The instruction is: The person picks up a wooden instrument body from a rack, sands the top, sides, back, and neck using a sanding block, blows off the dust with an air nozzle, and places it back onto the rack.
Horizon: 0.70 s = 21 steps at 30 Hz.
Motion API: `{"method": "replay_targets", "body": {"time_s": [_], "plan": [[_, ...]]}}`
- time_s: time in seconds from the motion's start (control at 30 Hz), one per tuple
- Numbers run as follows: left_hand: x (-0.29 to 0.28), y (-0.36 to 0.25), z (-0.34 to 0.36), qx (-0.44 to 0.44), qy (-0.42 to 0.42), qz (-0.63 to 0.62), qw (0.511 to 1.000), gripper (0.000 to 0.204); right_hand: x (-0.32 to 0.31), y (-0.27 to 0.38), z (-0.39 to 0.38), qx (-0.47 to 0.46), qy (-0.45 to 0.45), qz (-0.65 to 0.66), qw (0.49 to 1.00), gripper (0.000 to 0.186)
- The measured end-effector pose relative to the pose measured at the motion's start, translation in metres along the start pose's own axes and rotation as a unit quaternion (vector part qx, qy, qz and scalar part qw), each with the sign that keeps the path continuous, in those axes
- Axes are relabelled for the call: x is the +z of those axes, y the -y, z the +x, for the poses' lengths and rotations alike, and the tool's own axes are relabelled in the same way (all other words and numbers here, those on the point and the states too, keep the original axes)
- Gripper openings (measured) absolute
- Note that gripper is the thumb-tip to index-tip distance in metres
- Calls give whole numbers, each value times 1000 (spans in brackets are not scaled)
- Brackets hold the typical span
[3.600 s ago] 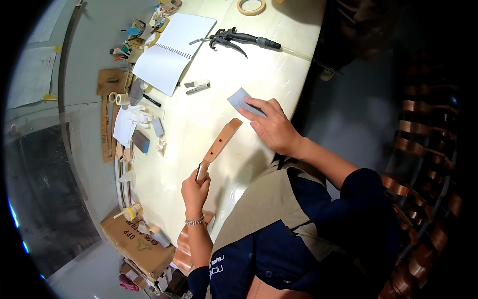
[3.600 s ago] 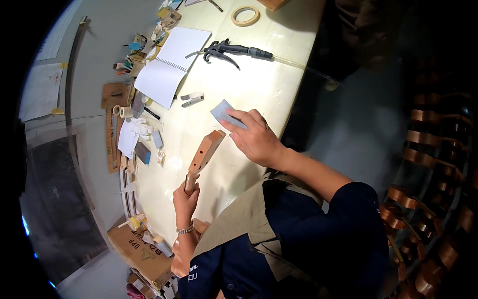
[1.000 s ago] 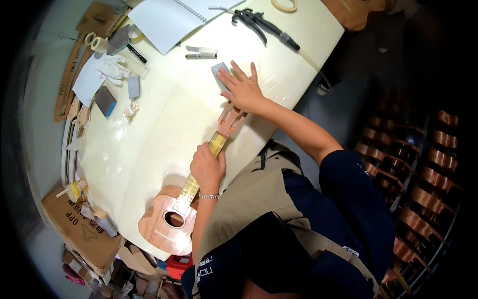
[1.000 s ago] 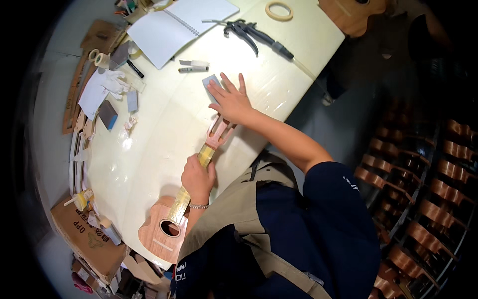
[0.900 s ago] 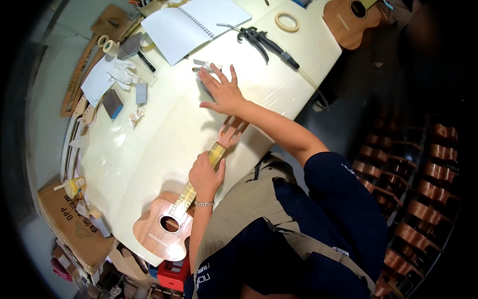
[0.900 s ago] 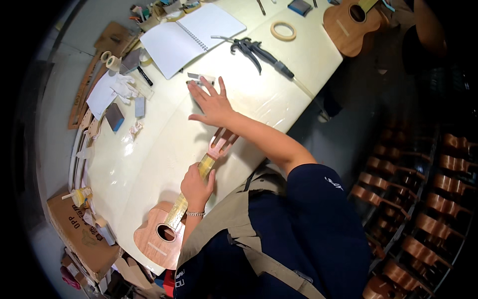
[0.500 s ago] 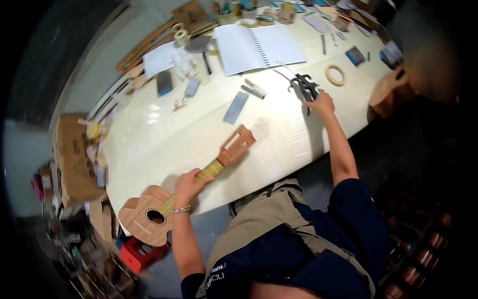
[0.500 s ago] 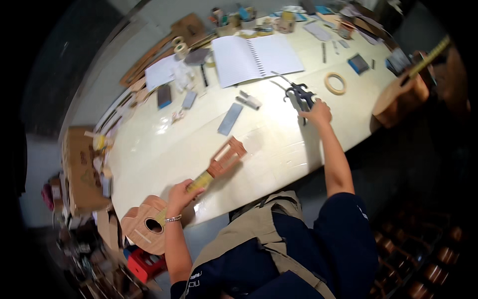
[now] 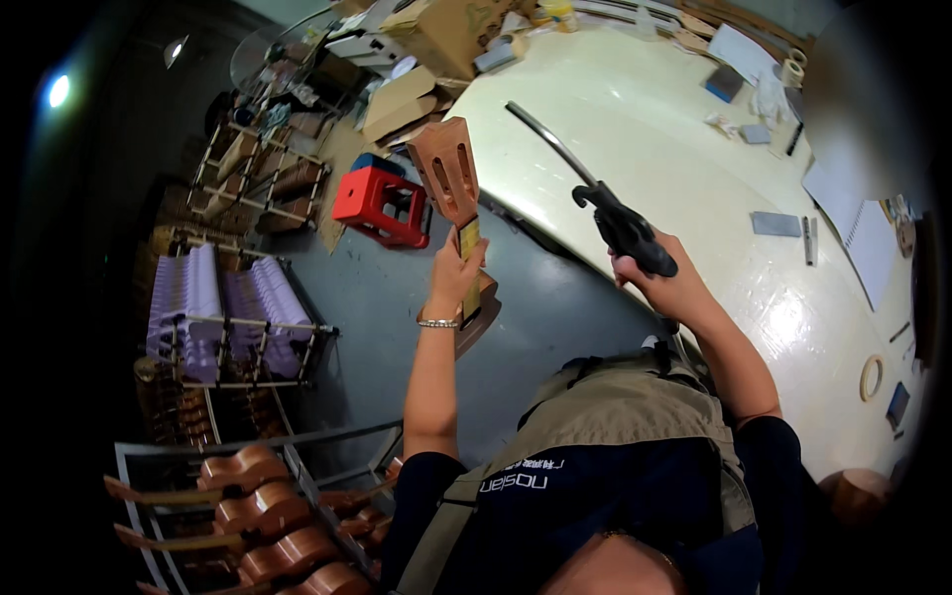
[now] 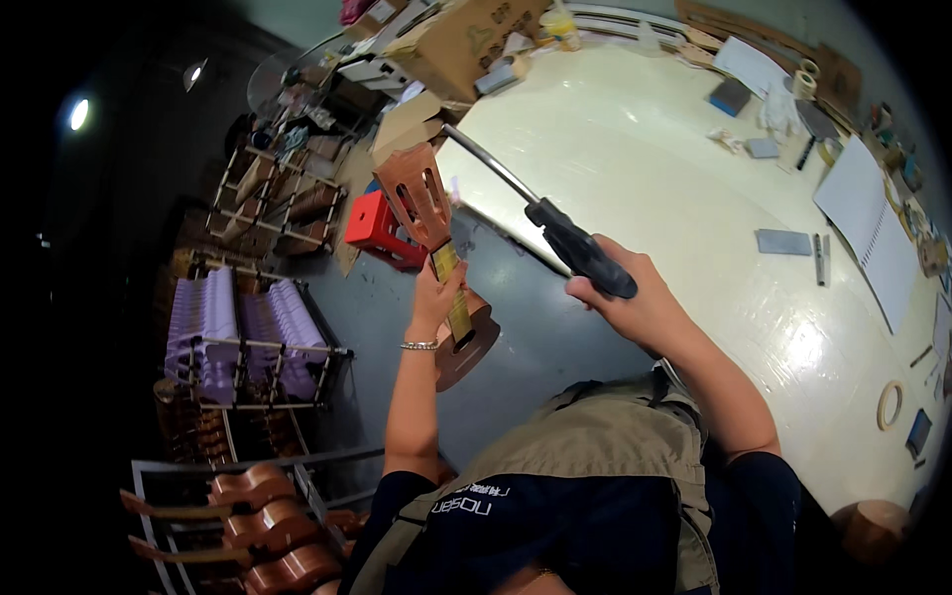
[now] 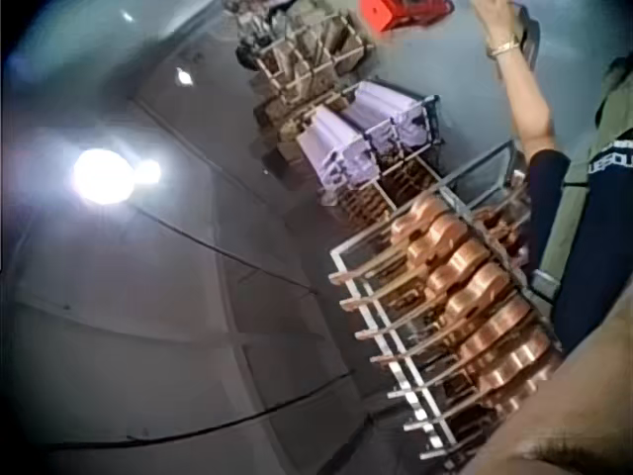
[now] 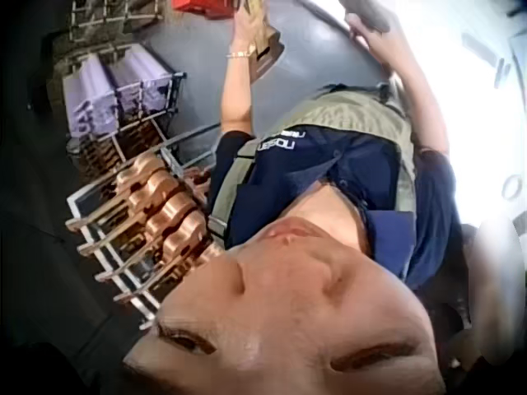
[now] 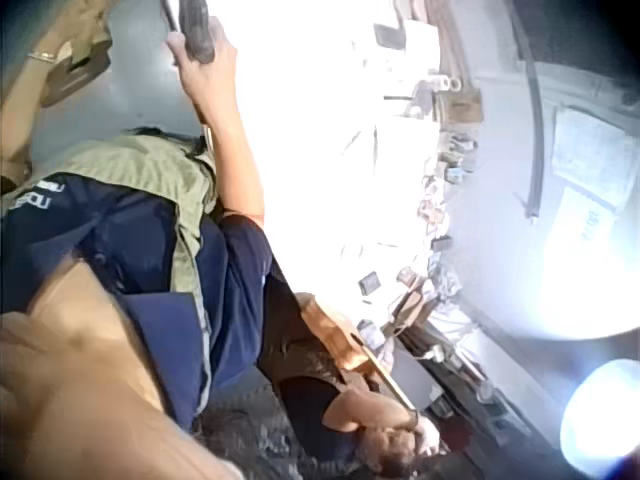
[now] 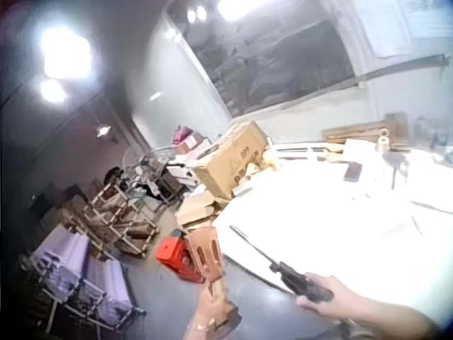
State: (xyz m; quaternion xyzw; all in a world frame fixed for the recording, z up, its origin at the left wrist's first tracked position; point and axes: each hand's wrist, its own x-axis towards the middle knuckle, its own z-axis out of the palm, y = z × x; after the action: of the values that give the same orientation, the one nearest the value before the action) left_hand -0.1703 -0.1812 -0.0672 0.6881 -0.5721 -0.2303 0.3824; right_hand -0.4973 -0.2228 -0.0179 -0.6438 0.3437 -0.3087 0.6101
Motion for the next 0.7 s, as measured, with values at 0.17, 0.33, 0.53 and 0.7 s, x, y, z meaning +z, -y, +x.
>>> {"method": "replay_targets", "body": {"time_s": [0.17, 0.33, 0.53, 0.7], "plan": [[-54, 32, -52, 7, -130, -160, 979, 32, 80, -14, -6, 9, 173, -228, 958, 54], [-127, 50, -89, 87, -218, -286, 929, 12, 153, -18, -25, 118, 293, -159, 935, 51], [-185, 36, -138, 85, -412, -357, 834, 25, 179, -172, -46, 362, 106, -107, 920, 51], [-192, 29, -157, 82, -486, -369, 788, 28, 201, -123, -44, 321, 260, 31, 910, 48]]}}
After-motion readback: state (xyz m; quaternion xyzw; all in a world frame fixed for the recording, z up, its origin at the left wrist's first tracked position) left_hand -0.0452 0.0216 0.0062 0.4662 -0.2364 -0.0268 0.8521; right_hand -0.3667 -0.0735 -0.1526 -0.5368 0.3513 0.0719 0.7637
